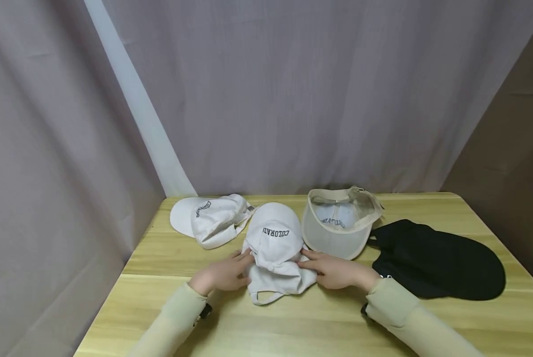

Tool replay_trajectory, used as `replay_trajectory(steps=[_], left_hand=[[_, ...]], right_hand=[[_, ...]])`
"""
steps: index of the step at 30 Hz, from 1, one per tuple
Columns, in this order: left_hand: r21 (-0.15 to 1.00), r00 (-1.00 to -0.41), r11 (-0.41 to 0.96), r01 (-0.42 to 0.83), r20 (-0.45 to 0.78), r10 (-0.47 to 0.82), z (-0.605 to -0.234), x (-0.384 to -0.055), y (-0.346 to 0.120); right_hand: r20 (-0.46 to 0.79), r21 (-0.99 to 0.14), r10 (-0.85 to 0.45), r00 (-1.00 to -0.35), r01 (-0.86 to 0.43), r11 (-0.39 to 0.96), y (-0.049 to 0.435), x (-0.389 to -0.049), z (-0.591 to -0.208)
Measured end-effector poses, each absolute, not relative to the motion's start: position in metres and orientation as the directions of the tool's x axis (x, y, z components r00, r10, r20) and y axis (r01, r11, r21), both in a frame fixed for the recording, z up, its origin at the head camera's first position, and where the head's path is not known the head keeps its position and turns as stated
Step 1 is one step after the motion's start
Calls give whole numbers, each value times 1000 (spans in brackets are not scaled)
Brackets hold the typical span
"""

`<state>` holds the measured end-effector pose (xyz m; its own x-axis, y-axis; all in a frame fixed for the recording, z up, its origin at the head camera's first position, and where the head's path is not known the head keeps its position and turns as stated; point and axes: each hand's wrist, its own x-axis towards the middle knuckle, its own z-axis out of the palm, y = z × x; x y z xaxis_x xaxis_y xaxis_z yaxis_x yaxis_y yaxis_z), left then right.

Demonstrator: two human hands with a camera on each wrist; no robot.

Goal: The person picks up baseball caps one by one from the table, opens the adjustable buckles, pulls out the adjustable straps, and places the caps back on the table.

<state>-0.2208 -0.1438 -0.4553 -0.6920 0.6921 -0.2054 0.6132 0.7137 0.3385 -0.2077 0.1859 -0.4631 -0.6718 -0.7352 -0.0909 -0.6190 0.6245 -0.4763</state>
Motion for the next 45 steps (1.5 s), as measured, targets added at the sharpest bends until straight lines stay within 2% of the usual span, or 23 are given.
replay_trajectory(steps=[7, 15, 24, 37, 40, 45], left_hand=[[352, -714, 737, 577, -222, 664, -459, -245, -142], [369, -702, 711, 599, -186, 688, -453, -275, -131], [348, -699, 711, 611, -183, 691, -454, -292, -127], [252, -776, 793, 555, -186, 603, -452, -302, -120], [234, -779, 779, 582, -115, 616, -454, -300, -122], [178, -753, 733, 657, 119, 647, -463, -286, -128]], right_hand=[[-72, -484, -722, -688, -608, 629, 179, -226, -471], [-85, -477, -703, -706, -591, 651, 180, -250, -470], [-58, -463, -685, -726, -589, 663, 182, -258, -466], [-9, -442, -665, -747, -593, 672, 182, -263, -466], [20, -410, -668, -743, -616, 673, 183, -263, -465], [116, -416, -662, -741, -641, 645, 191, -254, -462]])
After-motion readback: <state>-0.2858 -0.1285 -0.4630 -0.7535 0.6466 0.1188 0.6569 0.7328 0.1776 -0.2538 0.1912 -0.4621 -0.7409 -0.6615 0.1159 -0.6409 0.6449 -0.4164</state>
